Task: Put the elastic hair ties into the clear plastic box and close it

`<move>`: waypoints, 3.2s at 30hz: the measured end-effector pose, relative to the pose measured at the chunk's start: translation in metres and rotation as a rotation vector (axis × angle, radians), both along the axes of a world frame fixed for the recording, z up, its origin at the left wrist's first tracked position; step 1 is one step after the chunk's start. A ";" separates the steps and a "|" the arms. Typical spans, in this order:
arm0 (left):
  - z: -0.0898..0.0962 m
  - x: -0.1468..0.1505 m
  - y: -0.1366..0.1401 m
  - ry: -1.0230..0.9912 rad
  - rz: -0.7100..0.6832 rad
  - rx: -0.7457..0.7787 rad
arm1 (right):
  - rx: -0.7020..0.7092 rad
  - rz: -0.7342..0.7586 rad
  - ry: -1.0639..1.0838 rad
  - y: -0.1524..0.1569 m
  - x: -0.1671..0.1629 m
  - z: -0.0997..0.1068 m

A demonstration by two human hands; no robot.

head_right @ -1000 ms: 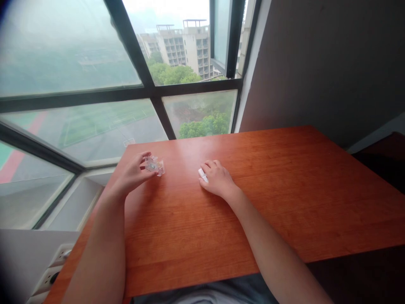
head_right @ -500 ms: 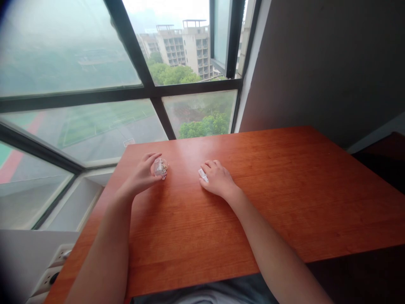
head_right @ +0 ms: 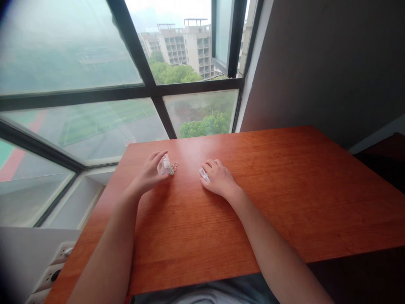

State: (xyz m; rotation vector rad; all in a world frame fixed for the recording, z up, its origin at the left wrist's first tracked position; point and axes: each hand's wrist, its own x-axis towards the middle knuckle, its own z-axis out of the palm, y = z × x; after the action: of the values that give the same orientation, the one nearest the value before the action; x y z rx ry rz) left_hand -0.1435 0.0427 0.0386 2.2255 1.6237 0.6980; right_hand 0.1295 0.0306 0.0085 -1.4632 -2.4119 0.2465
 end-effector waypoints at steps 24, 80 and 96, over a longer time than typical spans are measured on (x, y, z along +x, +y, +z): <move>-0.006 -0.004 0.006 -0.648 0.172 -0.133 | -0.008 0.010 0.001 0.000 0.000 0.002; -0.032 0.066 -0.007 0.164 0.039 0.133 | 0.013 -0.208 0.485 0.018 -0.001 -0.016; -0.020 0.023 0.001 0.243 0.129 -0.011 | 0.064 -0.133 0.390 0.017 -0.003 -0.023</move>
State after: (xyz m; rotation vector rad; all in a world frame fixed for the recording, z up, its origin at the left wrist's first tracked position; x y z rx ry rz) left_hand -0.1202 0.0439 0.0191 2.2873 1.8937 0.4610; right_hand 0.1262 0.0476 -0.0140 -1.3912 -1.9887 0.3814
